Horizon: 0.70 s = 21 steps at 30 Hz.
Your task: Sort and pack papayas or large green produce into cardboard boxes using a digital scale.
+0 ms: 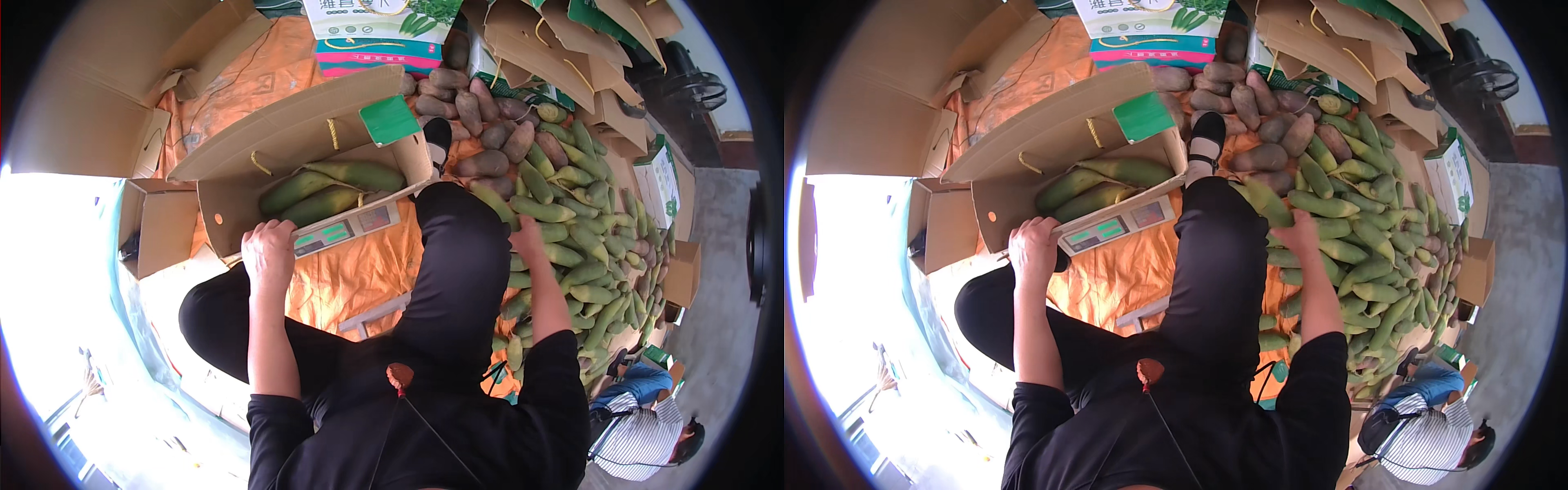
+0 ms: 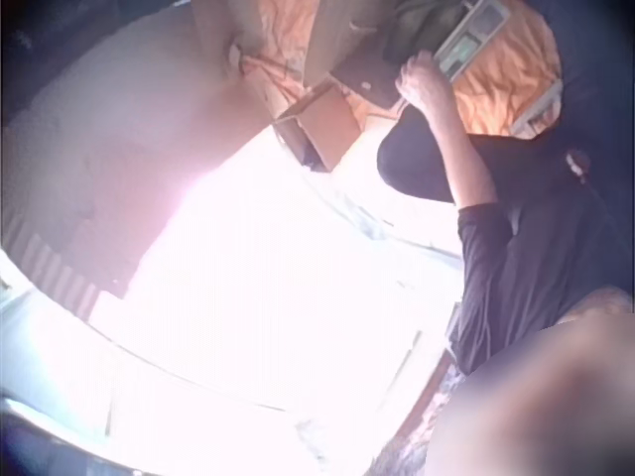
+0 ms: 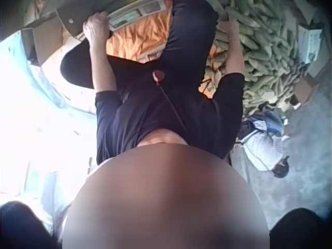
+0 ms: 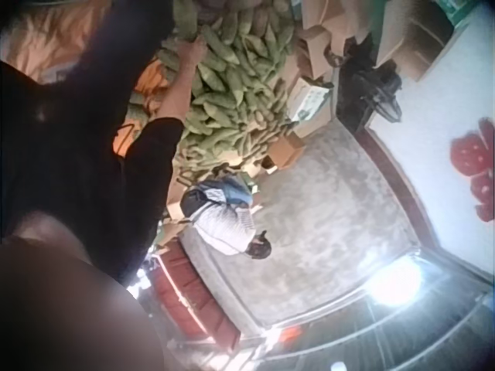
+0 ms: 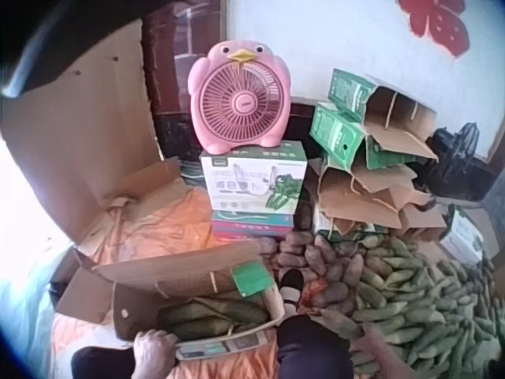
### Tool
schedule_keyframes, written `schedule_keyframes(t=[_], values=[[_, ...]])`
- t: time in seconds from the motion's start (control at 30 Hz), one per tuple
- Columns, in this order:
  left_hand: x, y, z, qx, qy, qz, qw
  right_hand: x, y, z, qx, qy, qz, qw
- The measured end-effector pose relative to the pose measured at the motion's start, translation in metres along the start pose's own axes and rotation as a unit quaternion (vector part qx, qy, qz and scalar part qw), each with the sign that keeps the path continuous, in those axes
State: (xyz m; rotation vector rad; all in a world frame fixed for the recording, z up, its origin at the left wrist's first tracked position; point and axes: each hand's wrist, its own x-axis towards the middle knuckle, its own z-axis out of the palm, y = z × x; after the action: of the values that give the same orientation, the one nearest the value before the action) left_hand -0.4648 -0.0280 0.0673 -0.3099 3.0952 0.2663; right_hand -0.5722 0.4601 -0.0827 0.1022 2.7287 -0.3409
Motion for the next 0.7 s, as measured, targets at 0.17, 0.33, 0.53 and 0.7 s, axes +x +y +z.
schedule_keyframes(t=[0.17, 0.33, 0.53, 0.7], values=[[0.000, 0.000, 0.005, -0.004, 0.010, 0.016, 1.000, 0.000, -0.048, -0.099, 0.180, 0.094, -0.133, 0.970], [-0.005, -0.004, 0.003, 0.009, 0.021, 0.017, 1.000, -0.033, -0.186, -0.188, 0.189, 0.144, -0.318, 0.918], [-0.005, -0.003, 0.006, 0.006, 0.018, 0.022, 1.000, -0.052, -0.303, -0.193, 0.069, 0.082, -0.463, 0.880], [-0.007, -0.002, 0.004, 0.027, 0.007, 0.023, 0.999, -0.041, -0.361, -0.133, -0.070, 0.010, -0.516, 0.854]])
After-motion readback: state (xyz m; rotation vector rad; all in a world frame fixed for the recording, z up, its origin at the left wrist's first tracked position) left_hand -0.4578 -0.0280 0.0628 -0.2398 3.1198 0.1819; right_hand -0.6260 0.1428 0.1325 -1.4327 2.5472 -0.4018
